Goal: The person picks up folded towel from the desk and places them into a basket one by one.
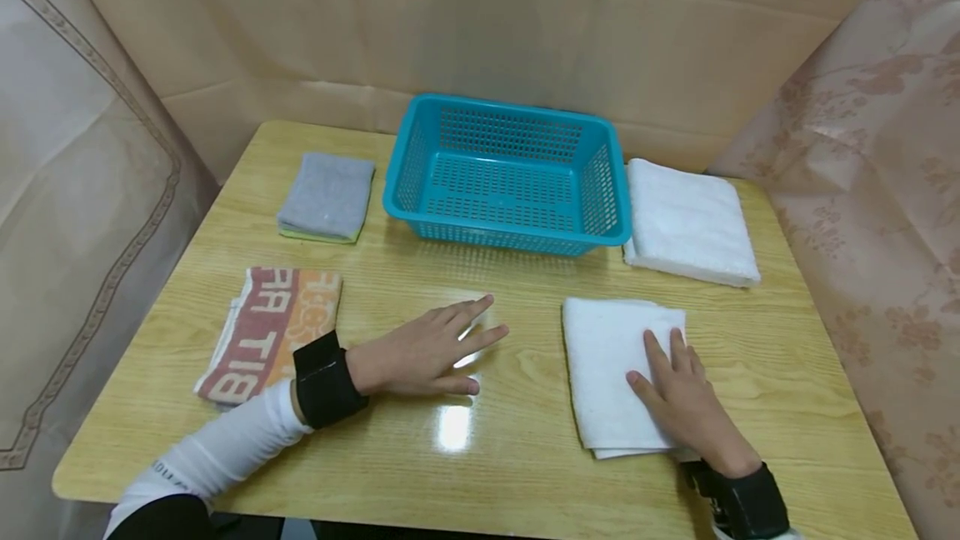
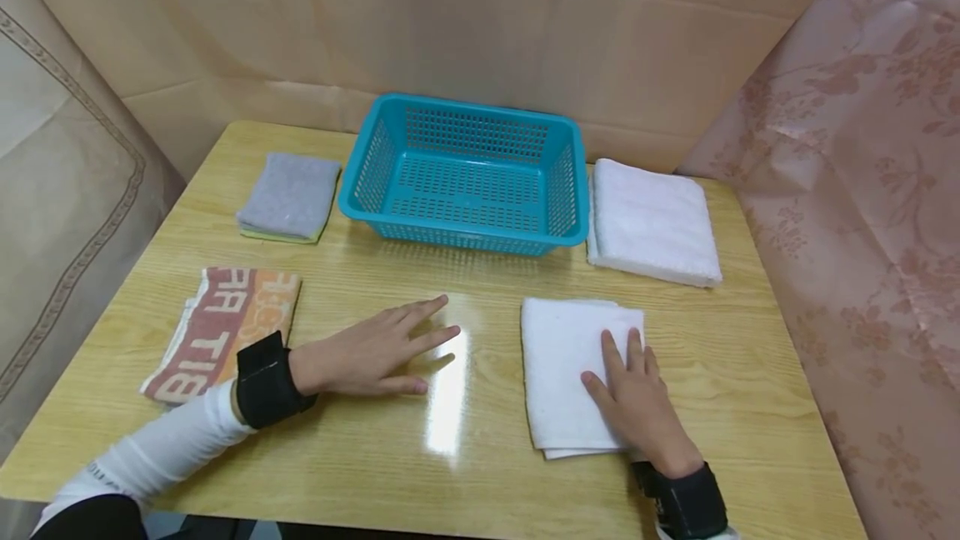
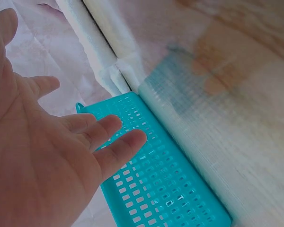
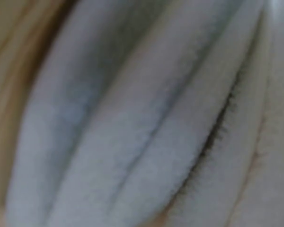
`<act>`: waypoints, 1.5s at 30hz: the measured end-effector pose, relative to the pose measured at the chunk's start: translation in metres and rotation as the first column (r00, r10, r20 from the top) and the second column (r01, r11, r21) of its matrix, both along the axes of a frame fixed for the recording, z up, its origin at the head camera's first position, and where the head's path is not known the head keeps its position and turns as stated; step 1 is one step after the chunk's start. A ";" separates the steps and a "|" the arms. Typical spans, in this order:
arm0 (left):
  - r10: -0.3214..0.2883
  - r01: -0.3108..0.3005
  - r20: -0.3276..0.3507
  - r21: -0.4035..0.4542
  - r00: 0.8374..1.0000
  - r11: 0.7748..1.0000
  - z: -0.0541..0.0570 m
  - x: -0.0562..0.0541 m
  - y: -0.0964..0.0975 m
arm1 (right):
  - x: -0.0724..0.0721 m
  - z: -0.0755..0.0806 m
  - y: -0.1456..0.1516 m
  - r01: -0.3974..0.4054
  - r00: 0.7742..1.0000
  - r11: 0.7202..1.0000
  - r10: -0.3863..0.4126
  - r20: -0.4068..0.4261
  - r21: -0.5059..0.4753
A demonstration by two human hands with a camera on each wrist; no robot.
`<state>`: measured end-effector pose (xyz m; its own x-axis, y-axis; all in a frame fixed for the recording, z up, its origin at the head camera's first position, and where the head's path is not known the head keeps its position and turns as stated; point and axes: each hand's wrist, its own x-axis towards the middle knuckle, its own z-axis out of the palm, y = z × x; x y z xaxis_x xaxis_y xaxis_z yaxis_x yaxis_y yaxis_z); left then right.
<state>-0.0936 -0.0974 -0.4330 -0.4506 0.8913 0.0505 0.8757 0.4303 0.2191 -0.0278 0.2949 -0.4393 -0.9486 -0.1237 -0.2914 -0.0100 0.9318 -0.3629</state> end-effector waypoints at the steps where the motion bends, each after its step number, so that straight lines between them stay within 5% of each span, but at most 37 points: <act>1: -0.001 0.001 0.001 0.001 1.000 1.000 -0.001 0.000 0.000 | 0.000 0.000 -0.001 -0.001 1.000 1.000 0.001 -0.002 0.001; 15: 0.023 -0.022 0.030 -0.010 0.999 1.000 0.000 -0.004 0.005 | 0.000 -0.002 -0.012 -0.027 0.998 0.998 0.030 -0.054 0.048; 32: -0.040 0.040 0.030 0.009 0.999 0.999 -0.002 -0.003 0.013 | -0.003 0.002 -0.028 -0.036 0.999 0.992 0.038 -0.021 0.122; 45: -0.032 0.032 0.052 -0.006 0.998 0.999 -0.003 -0.001 0.013 | -0.005 0.001 -0.037 -0.062 0.991 0.988 0.077 -0.112 0.140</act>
<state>-0.0948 -0.0840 -0.4361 -0.4238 0.9055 0.0220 0.8766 0.4039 0.2615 -0.0326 0.2579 -0.4386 -0.9674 -0.1575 -0.1982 -0.1112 0.9678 -0.2259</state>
